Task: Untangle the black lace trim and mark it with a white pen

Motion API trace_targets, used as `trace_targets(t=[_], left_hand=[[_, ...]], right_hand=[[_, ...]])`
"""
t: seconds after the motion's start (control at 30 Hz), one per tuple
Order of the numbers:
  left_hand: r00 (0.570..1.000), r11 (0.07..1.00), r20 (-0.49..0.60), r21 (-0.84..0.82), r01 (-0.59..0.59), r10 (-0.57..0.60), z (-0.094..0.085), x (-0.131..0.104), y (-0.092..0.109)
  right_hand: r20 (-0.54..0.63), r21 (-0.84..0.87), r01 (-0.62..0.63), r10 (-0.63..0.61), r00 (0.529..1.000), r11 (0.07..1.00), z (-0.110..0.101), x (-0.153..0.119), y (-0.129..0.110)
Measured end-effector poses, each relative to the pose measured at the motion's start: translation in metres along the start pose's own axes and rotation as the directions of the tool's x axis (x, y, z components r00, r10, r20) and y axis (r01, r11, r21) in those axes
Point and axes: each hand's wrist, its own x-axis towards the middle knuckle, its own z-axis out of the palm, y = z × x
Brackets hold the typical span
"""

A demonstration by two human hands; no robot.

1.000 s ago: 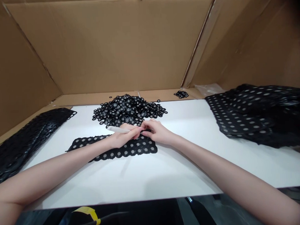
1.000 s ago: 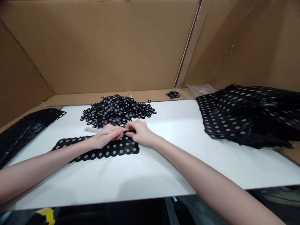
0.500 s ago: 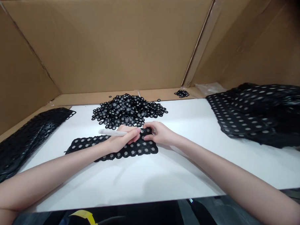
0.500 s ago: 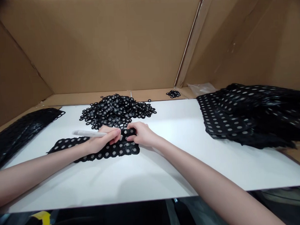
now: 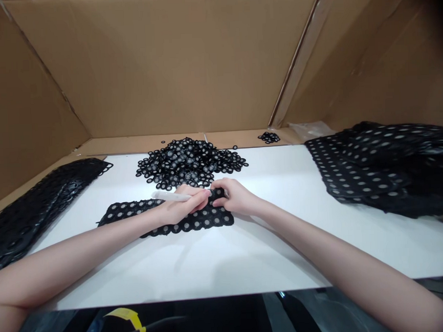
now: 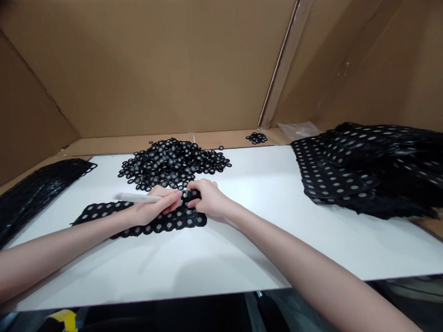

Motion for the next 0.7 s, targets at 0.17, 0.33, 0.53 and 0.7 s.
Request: trace_targets(t=[0.17, 0.33, 0.53, 0.7], left_hand=[[0.999, 0.999, 0.047, 0.051, -0.006, 0.004, 0.0, 0.0, 0.001], [0.995, 0.989, 0.076, 0.131, -0.073, 0.063, 0.003, 0.0, -0.003], [0.999, 0.999, -0.016, 0.004, -0.046, 0.046, 0.001, -0.004, -0.002], [0.996, 0.988, -0.061, -0.139, -0.072, 0.064, 0.0, -0.013, 0.003]], right_hand=[[0.005, -0.047, -0.016, 0.016, 1.0, 0.999, -0.001, -0.001, -0.005], [0.03, -0.061, -0.017, 0.019, 0.999, 0.998, -0.004, -0.004, -0.007], [0.14, 0.008, 0.025, -0.026, 0.99, 1.0, -0.017, -0.012, -0.011], [0.111, 0.134, 0.002, -0.018, 0.994, 0.991, -0.015, -0.012, -0.009]])
